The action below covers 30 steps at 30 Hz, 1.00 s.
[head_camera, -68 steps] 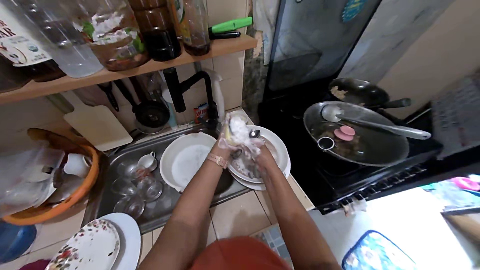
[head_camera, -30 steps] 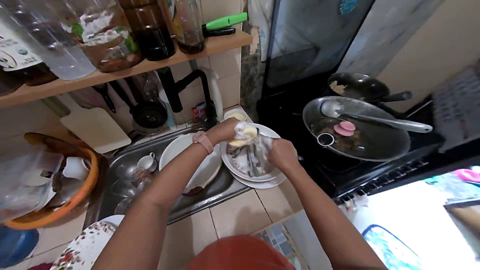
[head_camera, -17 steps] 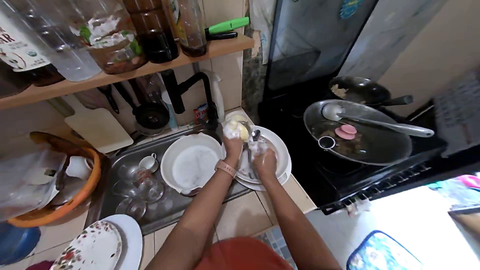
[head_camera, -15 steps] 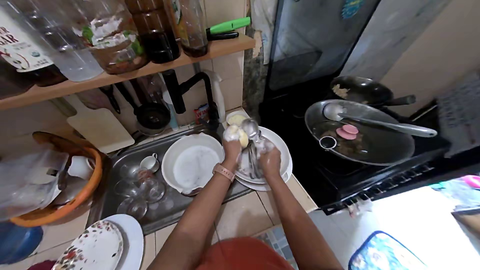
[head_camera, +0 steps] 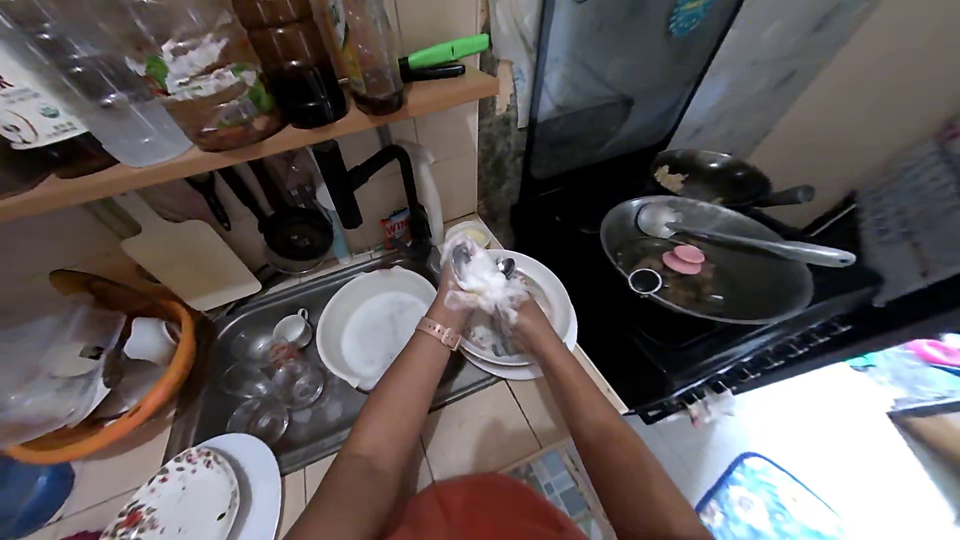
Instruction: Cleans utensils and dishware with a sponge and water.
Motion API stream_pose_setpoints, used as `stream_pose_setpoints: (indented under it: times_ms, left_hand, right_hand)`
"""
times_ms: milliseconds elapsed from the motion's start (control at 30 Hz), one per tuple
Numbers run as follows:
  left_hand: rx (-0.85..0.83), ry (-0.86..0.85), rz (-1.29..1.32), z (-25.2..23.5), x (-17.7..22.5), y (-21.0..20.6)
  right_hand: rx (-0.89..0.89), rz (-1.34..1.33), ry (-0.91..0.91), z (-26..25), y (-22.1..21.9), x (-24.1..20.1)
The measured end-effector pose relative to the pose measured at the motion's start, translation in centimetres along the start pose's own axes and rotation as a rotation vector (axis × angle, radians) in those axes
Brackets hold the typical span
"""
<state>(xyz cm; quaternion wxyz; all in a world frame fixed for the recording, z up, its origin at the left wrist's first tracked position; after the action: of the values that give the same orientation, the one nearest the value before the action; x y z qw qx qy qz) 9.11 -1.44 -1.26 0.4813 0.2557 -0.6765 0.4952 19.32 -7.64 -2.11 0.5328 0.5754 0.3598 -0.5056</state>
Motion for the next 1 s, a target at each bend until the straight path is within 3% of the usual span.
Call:
stream_pose_setpoints:
  times_ms: [133,267,333,433,533,667,833,900,1000]
  left_hand:
    - [-0.013,-0.166,-0.464,-1.2,2.9,0.9]
    - [-0.018,-0.311,-0.776,-3.0,5.3,-0.8]
    - [-0.004,-0.158,-0.84,-2.1,4.0,0.0]
    - [0.003,0.046,-0.741,-0.6,1.6,0.3]
    - [0.028,0.055,-0.506,-0.3,-0.6,-0.6]
    - [0.041,0.114,-0.545,0.7,-1.0,-2.0]
    - [0.123,0.028,-0.327,-0.5,1.6,0.7]
    - [0.173,-0.013,-0.348,-0.6,2.8,1.4]
    - [0.13,0.027,-0.571,1.1,1.6,0.4]
  right_hand:
    - [-0.125,-0.031,-0.072,1.1,0.5,0.6]
    - [-0.032,0.169,-0.138,1.0,2.0,1.9]
    - [0.041,0.266,-0.187,0.9,2.6,1.8]
    - [0.084,0.388,-0.199,1.1,2.0,0.2]
    - [0.156,0.438,-0.15,0.9,1.0,-1.2]
    - [0.263,0.413,-0.074,0.3,0.4,-1.7]
    - [0.092,0.246,0.018,0.2,-0.8,0.0]
    - [0.119,0.201,0.016,0.6,-1.3,0.4]
    - [0.216,0.104,0.052,0.8,-2.1,-0.1]
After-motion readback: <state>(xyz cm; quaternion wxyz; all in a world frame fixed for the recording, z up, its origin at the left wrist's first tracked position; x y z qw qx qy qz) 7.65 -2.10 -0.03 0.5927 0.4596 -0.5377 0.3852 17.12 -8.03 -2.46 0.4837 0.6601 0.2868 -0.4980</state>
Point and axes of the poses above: each hand's wrist, its own z-axis away from the middle knuckle, its own y-axis out of the back of the hand, x = y × z, the point moved 9 cm from there along -z, towards the middle knuckle
